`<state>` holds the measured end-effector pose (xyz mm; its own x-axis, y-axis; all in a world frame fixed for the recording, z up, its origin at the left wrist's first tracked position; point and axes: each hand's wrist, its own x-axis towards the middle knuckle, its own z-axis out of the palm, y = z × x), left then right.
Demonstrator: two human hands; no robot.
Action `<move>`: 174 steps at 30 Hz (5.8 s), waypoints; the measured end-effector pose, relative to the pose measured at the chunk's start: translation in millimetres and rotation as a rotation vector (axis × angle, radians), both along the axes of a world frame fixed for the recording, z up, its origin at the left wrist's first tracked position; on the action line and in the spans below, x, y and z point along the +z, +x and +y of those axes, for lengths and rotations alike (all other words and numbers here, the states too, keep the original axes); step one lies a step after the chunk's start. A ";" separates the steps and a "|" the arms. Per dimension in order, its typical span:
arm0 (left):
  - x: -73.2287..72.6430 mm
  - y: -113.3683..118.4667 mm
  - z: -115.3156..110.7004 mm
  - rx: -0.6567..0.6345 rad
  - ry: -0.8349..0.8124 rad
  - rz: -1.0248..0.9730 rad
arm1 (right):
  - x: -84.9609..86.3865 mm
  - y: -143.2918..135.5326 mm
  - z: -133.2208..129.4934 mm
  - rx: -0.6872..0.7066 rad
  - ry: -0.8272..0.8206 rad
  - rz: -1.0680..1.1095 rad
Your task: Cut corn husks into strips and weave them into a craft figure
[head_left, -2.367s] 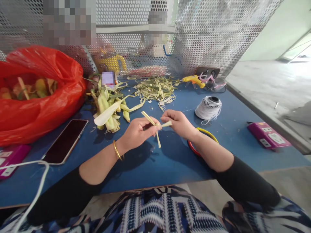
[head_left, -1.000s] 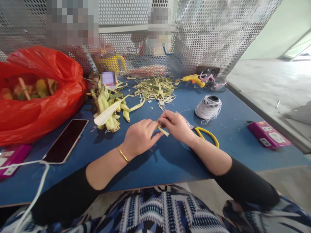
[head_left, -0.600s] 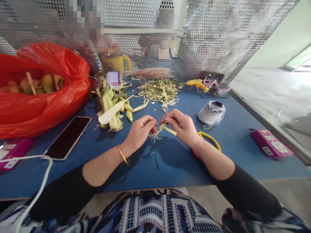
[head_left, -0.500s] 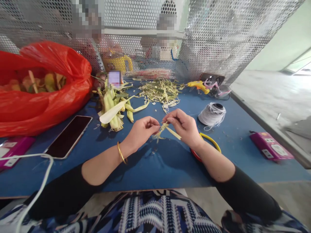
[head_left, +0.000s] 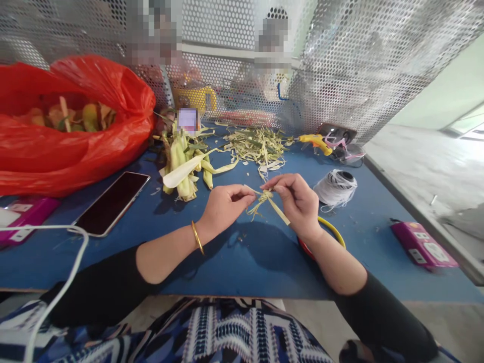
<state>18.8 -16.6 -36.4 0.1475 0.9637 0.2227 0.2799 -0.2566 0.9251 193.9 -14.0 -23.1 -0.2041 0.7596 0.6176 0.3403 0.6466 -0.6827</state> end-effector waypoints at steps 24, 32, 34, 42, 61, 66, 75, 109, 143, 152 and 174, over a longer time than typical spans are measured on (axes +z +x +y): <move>20.7 -22.8 16.1 -0.214 -0.129 0.173 | -3.5 -2.2 2.8 0.111 -0.167 -0.112; 12.7 -29.0 24.5 -0.311 -0.248 0.181 | -15.5 -5.3 7.9 0.277 -0.394 -0.329; 8.6 -27.2 25.2 -0.300 -0.306 0.148 | -17.5 -4.7 8.5 0.319 -0.395 -0.384; -0.1 -17.4 22.7 -0.320 -0.567 0.025 | -19.3 -0.7 11.2 0.369 -0.397 -0.451; -3.5 -16.8 19.6 -0.365 -0.806 -0.166 | -8.9 3.8 14.1 0.258 -0.576 -0.609; -4.2 -15.8 19.2 -0.318 -0.831 -0.177 | -6.0 4.9 12.6 0.237 -0.740 -0.557; -4.2 -9.8 16.1 -0.251 -0.785 -0.087 | 6.3 0.7 7.4 0.256 -0.939 -0.399; -8.4 -7.6 14.7 -0.246 -0.719 -0.103 | -18.6 3.4 20.3 0.129 -0.380 -0.530; -5.5 -8.2 10.6 -0.114 0.115 0.649 | -28.4 -8.5 14.8 0.183 -0.638 -0.265; -13.5 -3.7 6.9 -0.061 0.386 0.949 | -27.9 -8.9 14.4 0.167 -0.621 -0.282; -15.6 -7.3 10.6 -0.030 0.289 0.648 | -23.9 -9.6 15.7 0.078 -0.662 -0.239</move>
